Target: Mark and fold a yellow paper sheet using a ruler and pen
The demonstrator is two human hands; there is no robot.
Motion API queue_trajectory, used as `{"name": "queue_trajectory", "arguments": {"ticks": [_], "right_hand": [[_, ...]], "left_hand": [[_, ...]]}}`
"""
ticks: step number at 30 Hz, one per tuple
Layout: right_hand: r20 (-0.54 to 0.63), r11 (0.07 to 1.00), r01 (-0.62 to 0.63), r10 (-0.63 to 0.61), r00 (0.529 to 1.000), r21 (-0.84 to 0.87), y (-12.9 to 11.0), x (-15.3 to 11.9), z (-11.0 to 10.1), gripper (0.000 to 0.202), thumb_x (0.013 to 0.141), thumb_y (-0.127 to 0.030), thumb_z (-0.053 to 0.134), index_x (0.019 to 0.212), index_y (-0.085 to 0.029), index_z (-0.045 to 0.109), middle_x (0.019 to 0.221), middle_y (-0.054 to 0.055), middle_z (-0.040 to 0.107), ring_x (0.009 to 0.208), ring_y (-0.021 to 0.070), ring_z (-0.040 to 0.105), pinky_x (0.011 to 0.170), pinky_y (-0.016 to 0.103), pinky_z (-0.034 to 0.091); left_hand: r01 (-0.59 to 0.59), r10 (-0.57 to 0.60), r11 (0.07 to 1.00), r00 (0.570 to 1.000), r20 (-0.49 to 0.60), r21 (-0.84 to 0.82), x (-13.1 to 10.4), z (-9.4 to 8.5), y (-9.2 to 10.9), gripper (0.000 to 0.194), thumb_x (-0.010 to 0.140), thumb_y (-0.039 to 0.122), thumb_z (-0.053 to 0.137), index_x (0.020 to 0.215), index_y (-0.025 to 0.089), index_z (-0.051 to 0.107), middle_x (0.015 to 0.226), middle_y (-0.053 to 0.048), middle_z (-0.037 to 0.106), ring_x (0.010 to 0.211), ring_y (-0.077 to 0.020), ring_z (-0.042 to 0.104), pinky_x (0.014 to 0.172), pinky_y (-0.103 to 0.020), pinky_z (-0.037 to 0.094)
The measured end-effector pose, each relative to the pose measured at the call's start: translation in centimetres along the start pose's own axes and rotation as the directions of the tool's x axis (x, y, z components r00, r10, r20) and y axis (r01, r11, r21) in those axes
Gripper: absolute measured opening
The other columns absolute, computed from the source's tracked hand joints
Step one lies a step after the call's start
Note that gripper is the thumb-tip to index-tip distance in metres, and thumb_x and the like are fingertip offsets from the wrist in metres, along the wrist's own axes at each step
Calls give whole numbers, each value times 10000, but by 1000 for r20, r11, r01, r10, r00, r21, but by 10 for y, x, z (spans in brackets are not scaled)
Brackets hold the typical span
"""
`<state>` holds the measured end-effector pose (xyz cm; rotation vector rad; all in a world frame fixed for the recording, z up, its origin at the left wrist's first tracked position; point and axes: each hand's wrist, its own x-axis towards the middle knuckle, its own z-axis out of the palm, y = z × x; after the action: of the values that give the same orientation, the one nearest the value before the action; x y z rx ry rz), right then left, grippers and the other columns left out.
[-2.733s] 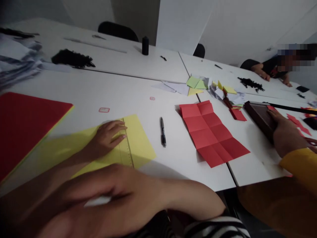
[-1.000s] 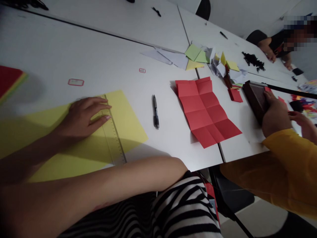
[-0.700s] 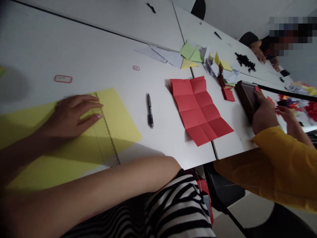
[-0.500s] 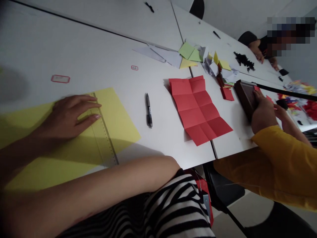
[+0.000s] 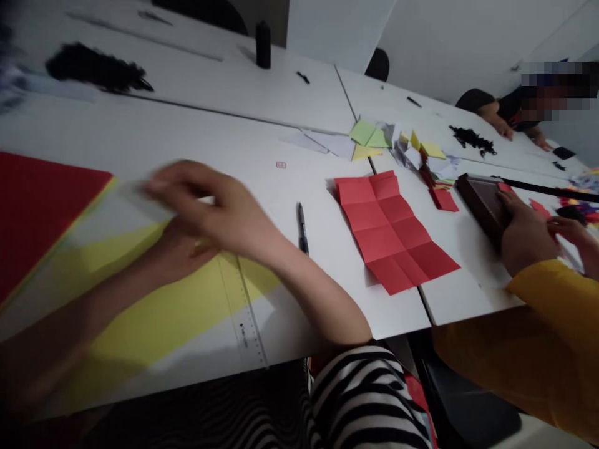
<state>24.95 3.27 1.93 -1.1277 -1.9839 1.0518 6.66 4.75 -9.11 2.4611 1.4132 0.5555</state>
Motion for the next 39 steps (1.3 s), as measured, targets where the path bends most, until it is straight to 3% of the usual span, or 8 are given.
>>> {"name": "queue_trajectory", "arguments": {"ticks": [2, 4, 8, 16, 19, 25, 32, 39], "right_hand": [[-130, 1000, -8, 5, 992, -22, 23, 11, -5, 235, 964, -311, 443, 1059, -173, 608, 1064, 6, 652, 1032, 125, 591, 922, 299, 466], [-216, 982, -140, 111, 970, -128, 55, 12, -8, 207, 891, -289, 569, 1052, -177, 634, 1101, 60, 647, 1057, 181, 588, 943, 359, 462], [-195, 937, -298, 262, 945, -185, 100, -5, -10, 384, 840, -321, 628, 1196, -182, 591, 1219, 130, 580, 1107, 239, 567, 970, 447, 449], [19, 808, -473, 499, 866, 352, 85, -23, -7, 464, 844, -370, 604, 1278, -257, 485, 1269, 100, 538, 963, 185, 635, 785, 369, 554], [21, 820, -445, 470, 883, 361, 89, -30, -5, 492, 839, -400, 606, 1291, -263, 468, 1204, 85, 589, 916, 178, 652, 838, 403, 537], [-132, 898, -340, 387, 913, 280, 98, -40, -5, 467, 836, -429, 624, 1265, -279, 517, 1295, 88, 570, 1268, 240, 485, 1031, 469, 432], [47, 728, -415, 468, 883, 546, 94, -43, -13, 480, 833, -386, 642, 1283, -304, 499, 1379, 91, 485, 1253, 248, 496, 942, 442, 527], [74, 673, -429, 488, 870, 602, 94, -40, -23, 502, 827, -397, 663, 1290, -306, 494, 1333, 76, 523, 1175, 227, 554, 963, 428, 519]], "left_hand": [[-20, 16, 998, 998, 62, 60, -7, -5, 0, 458, 904, 396, 503, 1305, 175, 495, 1450, -98, 428, 1386, -275, 299, 1147, -493, 191], [-31, 16, 994, 991, 135, 109, -12, -8, -2, 533, 880, 481, 514, 1321, 184, 484, 1480, -98, 391, 1403, -295, 267, 1152, -520, 165], [-16, -4, 991, 988, 153, 131, -16, -6, -7, 616, 852, 565, 489, 1348, 201, 471, 1517, -93, 333, 1425, -297, 225, 1163, -511, 140], [0, -11, 985, 998, 63, 173, -21, 0, -5, 594, 845, 564, 508, 1326, 216, 490, 1488, -100, 376, 1397, -309, 283, 1143, -526, 198], [12, -15, 984, 1000, 15, 176, -24, 4, -4, 611, 846, 566, 515, 1331, 198, 469, 1478, -107, 391, 1391, -307, 297, 1147, -527, 197], [7, -1, 981, 999, -35, 192, -27, 8, -5, 600, 841, 567, 540, 1299, 186, 468, 1463, -110, 407, 1384, -295, 312, 1154, -524, 204], [3, 0, 983, 1000, -15, 186, -25, 5, 0, 596, 855, 558, 522, 1313, 179, 473, 1461, -133, 387, 1385, -310, 302, 1155, -522, 188], [14, -13, 980, 1000, -5, 200, -17, 5, 4, 610, 856, 576, 495, 1317, 177, 478, 1453, -122, 402, 1375, -312, 306, 1145, -503, 174]]}}
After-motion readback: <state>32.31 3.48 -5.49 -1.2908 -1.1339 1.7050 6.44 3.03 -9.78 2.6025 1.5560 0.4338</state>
